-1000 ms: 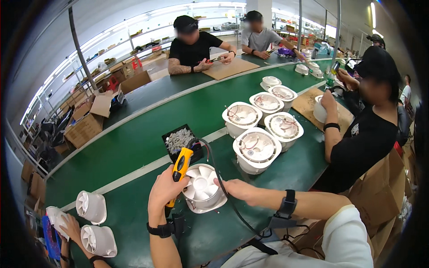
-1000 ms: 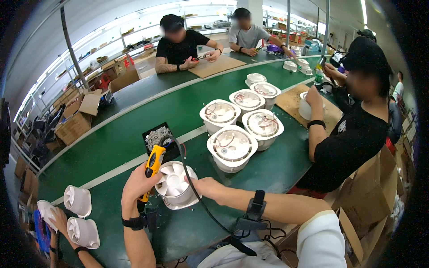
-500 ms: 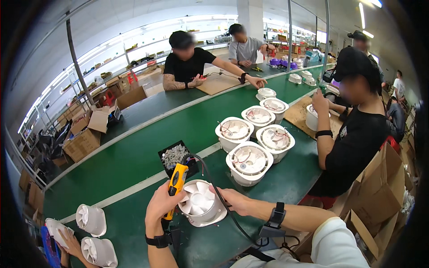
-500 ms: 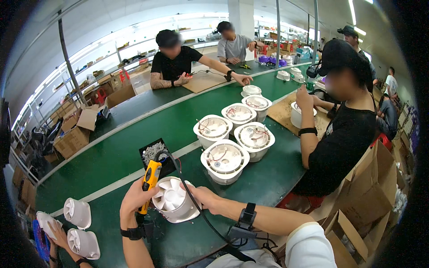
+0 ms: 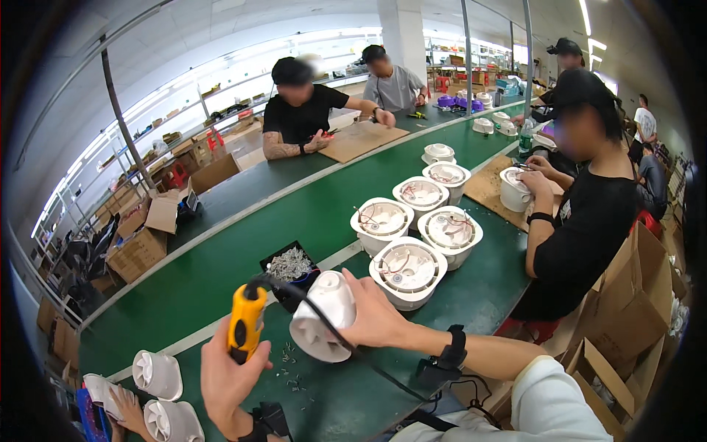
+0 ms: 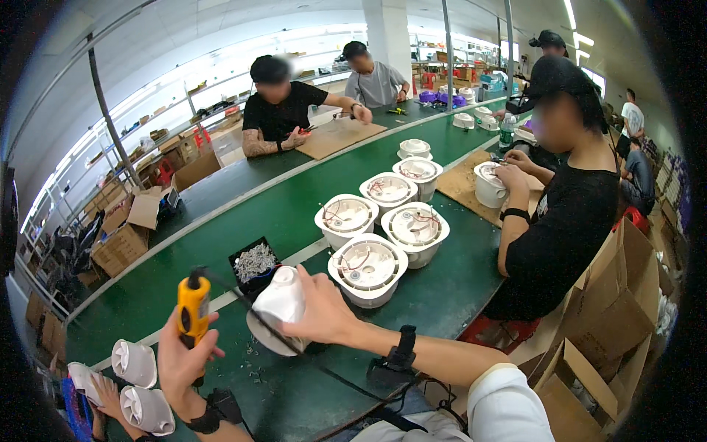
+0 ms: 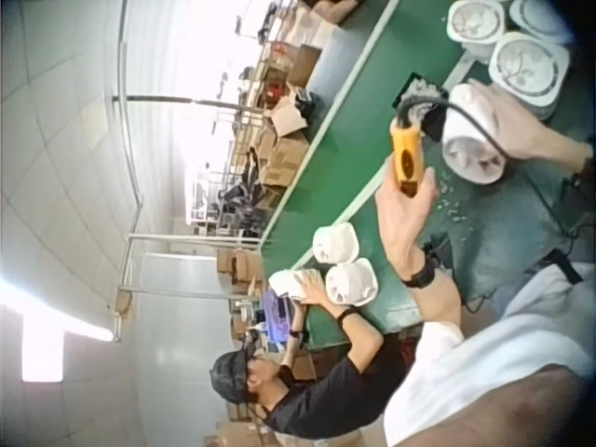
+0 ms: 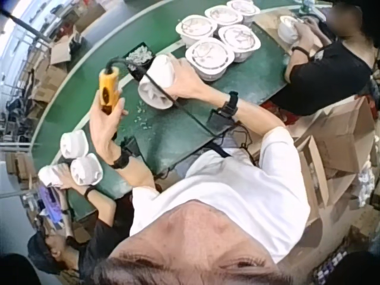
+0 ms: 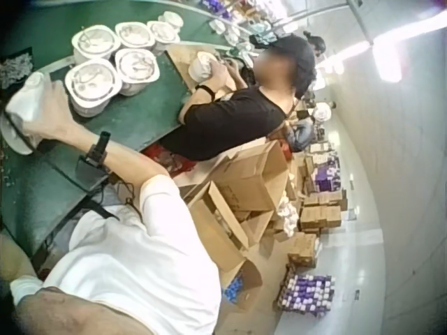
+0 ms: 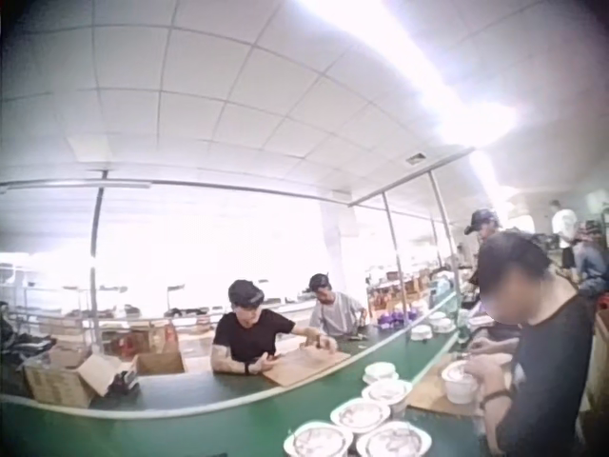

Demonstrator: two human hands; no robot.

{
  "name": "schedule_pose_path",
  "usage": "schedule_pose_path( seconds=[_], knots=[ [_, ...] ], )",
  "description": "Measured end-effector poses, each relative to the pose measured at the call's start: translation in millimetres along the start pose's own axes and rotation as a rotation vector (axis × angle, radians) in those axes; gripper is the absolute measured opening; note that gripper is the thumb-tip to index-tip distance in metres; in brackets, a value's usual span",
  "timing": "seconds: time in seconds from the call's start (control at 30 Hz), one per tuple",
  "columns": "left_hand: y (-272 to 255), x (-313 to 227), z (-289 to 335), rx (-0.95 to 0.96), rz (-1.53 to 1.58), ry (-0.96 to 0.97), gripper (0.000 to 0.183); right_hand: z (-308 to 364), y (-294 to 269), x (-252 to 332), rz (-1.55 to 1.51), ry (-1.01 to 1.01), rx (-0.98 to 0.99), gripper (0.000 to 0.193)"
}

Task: The person uses a yellow power drill to drive screws into white plastic fan housings on a green assembly table. They repeatedly pick up a housing, align it, and fasten it with the drill, then place the finished unit aside. Other workers are visible in the background performing similar assembly tasks.

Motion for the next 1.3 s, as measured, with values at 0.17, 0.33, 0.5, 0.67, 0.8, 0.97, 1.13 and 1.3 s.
schedule_pose_path(
  seconds=[0.17, 0.33, 0.5, 0.67, 0.8, 0.97, 1.13, 1.3],
  knots=[
    [-36.2, -3.9, 23.7, -0.021, 0.377, 0.294, 0.05, 39.2, 2.6, 37.0, 0.561, -0.617, -0.058, 0.102],
    [-46.7, -10.9, 23.5, 0.002, 0.418, 0.591, 0.051, 77.8, 14.3, 8.8, 0.709, -0.779, 0.017, 0.097],
    [-55.5, -17.8, 25.3, -0.219, 0.35, 0.773, 0.058, 79.0, 7.0, 1.7, 0.643, -0.695, -0.014, 0.078],
    [-53.9, -21.0, 29.2, -0.382, 0.417, 0.894, 0.064, 78.5, 10.9, -1.9, 0.602, -0.69, -0.068, 0.057],
    [-58.9, -23.6, 40.0, -0.589, 0.446, 0.997, 0.073, 74.5, 6.4, -7.2, 0.654, -0.638, -0.079, 0.052],
    [-63.8, -25.8, 43.5, -0.514, 0.499, 1.047, 0.076, 73.1, 0.4, -2.7, 0.675, -0.535, 0.008, 0.057],
    [-79.6, -23.6, 56.3, -0.437, 0.387, 0.904, 0.062, 66.9, -5.5, 45.6, 0.499, -0.533, 0.153, 0.062],
    [-78.1, -34.4, 53.5, -0.467, 0.137, 0.659, 0.04, 41.0, -2.0, 105.7, 0.391, -0.716, 0.185, 0.051]
  ],
)
Point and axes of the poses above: each hand's wrist, its own z-axis away from the middle knuckle, its own y-axis out of the palm, x = y × z, the point moved 6 cm from there along -z, towards the middle knuckle, and after that the axes turned 6 degrees about z, right-handed, at the moved point
